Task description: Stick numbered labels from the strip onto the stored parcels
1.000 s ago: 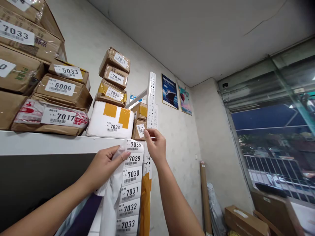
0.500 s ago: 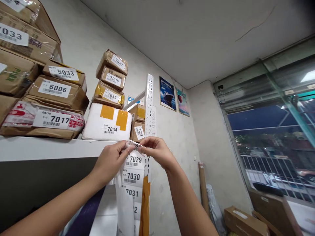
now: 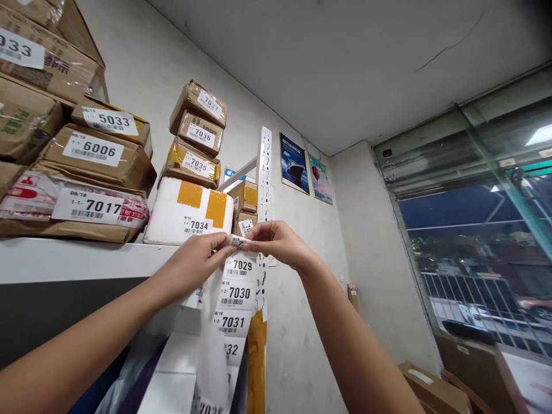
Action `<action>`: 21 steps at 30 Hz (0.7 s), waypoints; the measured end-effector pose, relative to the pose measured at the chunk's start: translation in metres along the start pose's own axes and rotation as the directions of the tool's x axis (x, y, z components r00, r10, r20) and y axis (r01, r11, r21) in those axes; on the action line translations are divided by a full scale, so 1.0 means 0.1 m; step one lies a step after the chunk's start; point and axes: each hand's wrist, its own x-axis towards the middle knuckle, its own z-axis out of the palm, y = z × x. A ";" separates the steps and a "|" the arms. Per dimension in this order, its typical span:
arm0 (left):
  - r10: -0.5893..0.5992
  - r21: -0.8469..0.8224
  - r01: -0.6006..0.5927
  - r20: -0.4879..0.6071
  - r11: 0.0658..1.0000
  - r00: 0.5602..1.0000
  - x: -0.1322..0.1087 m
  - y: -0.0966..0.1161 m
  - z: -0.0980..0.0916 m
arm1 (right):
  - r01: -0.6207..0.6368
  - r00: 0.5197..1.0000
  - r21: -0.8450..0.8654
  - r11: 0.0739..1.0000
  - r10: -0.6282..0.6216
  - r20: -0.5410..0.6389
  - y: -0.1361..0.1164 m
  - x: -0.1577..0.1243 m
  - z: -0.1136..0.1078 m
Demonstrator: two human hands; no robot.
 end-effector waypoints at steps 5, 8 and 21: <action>-0.023 0.033 0.027 -0.122 0.999 0.992 -0.02 0.02 0.00 | 0.031 0.998 0.113 0.993 -0.038 0.057 0.02 0.05 0.02; -0.009 -0.098 0.003 -0.061 0.995 0.998 -0.06 -0.03 -0.01 | 0.008 0.985 0.126 0.992 -0.030 0.169 0.00 0.04 -0.03; -0.143 -0.200 0.112 -0.144 0.973 0.979 -0.26 -0.11 0.01 | 0.228 0.731 -0.049 0.972 -0.204 -0.651 0.14 0.91 -0.22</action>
